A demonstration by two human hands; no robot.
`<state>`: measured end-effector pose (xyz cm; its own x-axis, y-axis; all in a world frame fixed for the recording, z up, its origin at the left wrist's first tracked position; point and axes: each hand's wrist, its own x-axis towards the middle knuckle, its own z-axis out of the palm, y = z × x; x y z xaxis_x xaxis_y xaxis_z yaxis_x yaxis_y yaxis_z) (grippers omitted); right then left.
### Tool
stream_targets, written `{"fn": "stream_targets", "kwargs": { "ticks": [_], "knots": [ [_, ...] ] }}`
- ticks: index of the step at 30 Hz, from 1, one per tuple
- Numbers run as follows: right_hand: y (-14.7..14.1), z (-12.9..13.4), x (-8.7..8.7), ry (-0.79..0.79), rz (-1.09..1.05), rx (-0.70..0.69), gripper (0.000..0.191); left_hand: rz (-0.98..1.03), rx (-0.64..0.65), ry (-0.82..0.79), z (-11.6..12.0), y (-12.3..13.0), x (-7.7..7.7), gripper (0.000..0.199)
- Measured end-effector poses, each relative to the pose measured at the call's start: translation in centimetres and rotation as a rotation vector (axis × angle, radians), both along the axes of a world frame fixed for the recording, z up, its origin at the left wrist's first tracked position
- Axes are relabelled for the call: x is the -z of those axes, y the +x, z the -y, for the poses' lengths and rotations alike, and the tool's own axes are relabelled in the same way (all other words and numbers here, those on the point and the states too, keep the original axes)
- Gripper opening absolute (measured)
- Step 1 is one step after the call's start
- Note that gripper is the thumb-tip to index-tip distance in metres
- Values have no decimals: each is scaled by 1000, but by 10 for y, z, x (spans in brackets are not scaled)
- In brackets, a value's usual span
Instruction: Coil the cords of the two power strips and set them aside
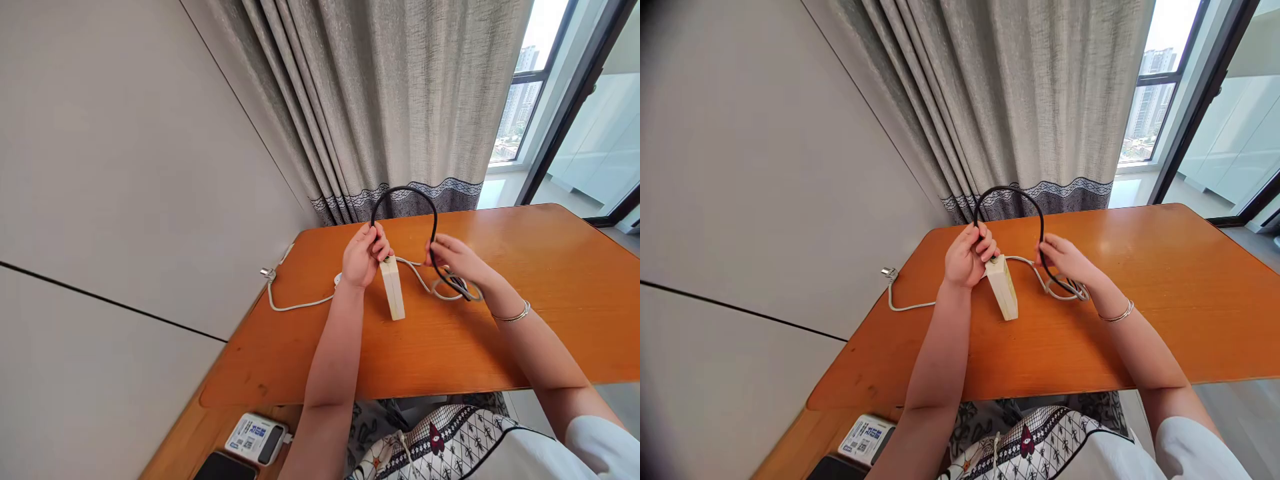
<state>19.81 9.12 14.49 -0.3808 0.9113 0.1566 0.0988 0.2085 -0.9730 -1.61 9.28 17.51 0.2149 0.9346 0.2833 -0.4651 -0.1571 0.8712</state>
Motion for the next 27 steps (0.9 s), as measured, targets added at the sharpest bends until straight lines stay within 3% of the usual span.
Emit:
{"fn": "stream_targets", "kwargs": {
  "ticks": [3, 5, 10, 13, 15, 18, 23, 27],
  "knots": [
    [-4, -6, -9, 5, -127, 227, 24, -104, 45, 21, -1, -2, 5, 31],
    [-8, -5, -11, 47, 50, 251, 23, -117, 29, 58, -1, 1, 8, 35],
    [-23, 14, -9, 291, 806, -146, 25, -63, -81, 176, -3, 10, 13, 41],
    [-30, 26, -9, 388, 980, -245, 33, -156, -32, 207, -1, 14, 16, 42],
    [-32, 29, -10, 401, 1043, -282, 29, -283, 38, 249, 2, 16, 17, 41],
    [-29, 29, -13, 414, 1034, -284, 19, -588, 64, 369, 8, 18, 19, 34],
    [-20, 30, -23, 278, 710, -215, 14, -1145, -163, 494, 6, 21, 22, 23],
    [-11, 37, -30, 244, 602, -136, 47, -1176, -337, 524, 1, 16, 23, 20]
  ]
}}
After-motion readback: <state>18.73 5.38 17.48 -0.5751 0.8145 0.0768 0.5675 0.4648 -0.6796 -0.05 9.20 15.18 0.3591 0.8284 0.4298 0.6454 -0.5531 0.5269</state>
